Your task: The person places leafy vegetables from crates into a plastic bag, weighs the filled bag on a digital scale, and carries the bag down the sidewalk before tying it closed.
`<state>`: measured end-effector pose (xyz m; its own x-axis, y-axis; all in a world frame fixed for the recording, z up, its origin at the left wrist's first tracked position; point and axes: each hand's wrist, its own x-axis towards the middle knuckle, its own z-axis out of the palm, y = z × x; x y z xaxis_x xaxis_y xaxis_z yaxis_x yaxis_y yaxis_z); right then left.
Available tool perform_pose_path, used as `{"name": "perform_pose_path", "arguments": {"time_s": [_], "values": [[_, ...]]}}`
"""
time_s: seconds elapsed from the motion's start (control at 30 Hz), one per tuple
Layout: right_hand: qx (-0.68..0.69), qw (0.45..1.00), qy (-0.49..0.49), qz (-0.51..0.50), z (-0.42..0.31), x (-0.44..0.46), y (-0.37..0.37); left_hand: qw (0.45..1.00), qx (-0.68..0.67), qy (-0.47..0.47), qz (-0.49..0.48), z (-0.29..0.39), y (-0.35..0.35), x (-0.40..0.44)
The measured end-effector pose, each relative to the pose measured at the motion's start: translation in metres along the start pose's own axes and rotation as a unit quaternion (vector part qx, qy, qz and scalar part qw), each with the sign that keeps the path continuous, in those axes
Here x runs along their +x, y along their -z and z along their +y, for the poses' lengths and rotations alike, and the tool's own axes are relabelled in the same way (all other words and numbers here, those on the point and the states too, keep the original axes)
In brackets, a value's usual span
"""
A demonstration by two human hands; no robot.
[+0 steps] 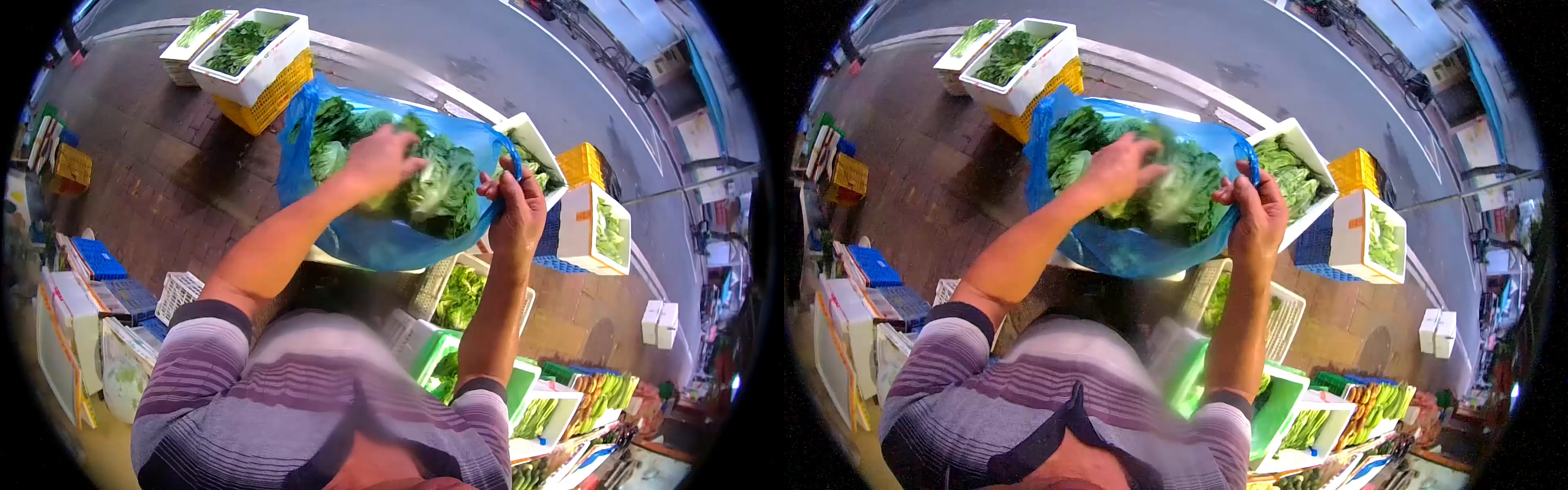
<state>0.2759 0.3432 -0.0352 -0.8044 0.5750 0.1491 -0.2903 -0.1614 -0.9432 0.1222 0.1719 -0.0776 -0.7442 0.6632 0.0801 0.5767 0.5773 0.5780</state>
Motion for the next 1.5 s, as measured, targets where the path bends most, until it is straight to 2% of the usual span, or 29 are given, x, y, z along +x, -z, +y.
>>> {"name": "perform_pose_path", "arguments": {"time_s": [0.03,0.1,0.2,0.3,0.37,0.4,0.5,0.53,0.67,0.77,0.8,0.87,0.93,0.97,1.07,1.13,1.17,1.2,1.27,1.3,1.37,1.43,1.5], "values": [[-0.002,1.000,0.000,0.002,0.001,-0.002,0.002,0.993,-0.041,0.073,-0.085,-0.015,0.002,0.005],[0.005,1.000,-0.004,-0.002,0.002,-0.004,0.005,0.993,-0.075,0.068,-0.054,-0.037,0.004,0.007],[0.005,1.000,-0.008,-0.004,-0.002,-0.006,0.005,0.996,-0.020,0.052,0.076,-0.033,0.010,-0.002],[0.008,1.000,-0.016,-0.008,-0.006,-0.003,0.005,0.996,-0.020,-0.053,0.069,-0.007,0.029,-0.014],[0.015,0.999,-0.031,-0.009,-0.009,0.000,0.003,0.980,0.107,-0.162,-0.032,0.022,0.021,-0.026],[0.013,0.999,-0.038,-0.002,-0.012,0.002,0.001,0.972,0.148,-0.154,-0.095,0.027,0.004,-0.025],[0.014,0.999,-0.041,-0.029,-0.016,0.003,-0.002,0.968,0.179,-0.149,-0.092,-0.001,-0.054,-0.018],[0.016,0.998,-0.061,-0.025,-0.018,0.002,-0.002,0.968,0.186,-0.156,-0.064,-0.008,-0.070,-0.019],[0.012,0.994,-0.109,0.000,-0.021,-0.001,0.006,0.978,0.099,-0.180,-0.033,0.000,-0.049,-0.025],[0.024,0.991,-0.134,-0.008,-0.028,-0.006,0.004,0.962,-0.113,-0.249,0.006,0.007,-0.003,-0.036],[0.025,0.987,-0.155,-0.020,-0.026,-0.004,0.009,0.942,-0.180,-0.282,0.022,0.005,0.018,-0.043],[0.018,0.985,-0.170,-0.032,-0.025,-0.001,0.002,0.933,-0.187,-0.269,0.150,-0.015,0.060,-0.062],[-0.006,0.982,-0.182,-0.043,-0.025,0.005,-0.004,0.913,-0.192,-0.181,0.311,-0.040,0.085,-0.078],[0.000,0.979,-0.196,-0.047,-0.025,0.008,-0.004,0.890,-0.190,-0.100,0.403,-0.050,0.093,-0.081],[0.011,0.971,-0.221,-0.088,-0.024,0.019,-0.004,0.894,-0.086,-0.050,0.438,-0.071,0.088,-0.070],[-0.027,0.969,-0.229,-0.093,-0.022,0.027,0.000,0.965,-0.130,-0.015,0.227,-0.073,0.075,-0.068],[-0.017,0.969,-0.226,-0.093,-0.024,0.028,-0.004,0.967,-0.104,-0.046,0.230,-0.073,0.063,-0.062],[-0.038,0.976,-0.197,-0.084,-0.020,0.033,-0.002,0.968,-0.136,-0.034,0.206,-0.065,0.065,-0.059],[0.015,0.966,-0.193,-0.170,-0.018,0.042,-0.008,0.976,-0.178,-0.009,0.128,-0.056,0.071,-0.056],[0.048,0.961,-0.184,-0.200,-0.011,0.045,-0.016,0.989,-0.123,-0.014,0.078,-0.054,0.067,-0.051],[0.023,0.944,-0.214,-0.249,0.001,0.046,-0.026,0.970,-0.213,-0.050,0.103,-0.041,0.055,-0.050],[-0.031,0.940,-0.235,-0.244,0.022,0.042,-0.052,0.977,-0.203,-0.036,0.052,-0.025,0.061,-0.049],[-0.082,0.921,-0.260,-0.277,0.040,0.045,-0.069,0.982,-0.149,-0.065,0.091,-0.021,0.043,-0.047]]}}
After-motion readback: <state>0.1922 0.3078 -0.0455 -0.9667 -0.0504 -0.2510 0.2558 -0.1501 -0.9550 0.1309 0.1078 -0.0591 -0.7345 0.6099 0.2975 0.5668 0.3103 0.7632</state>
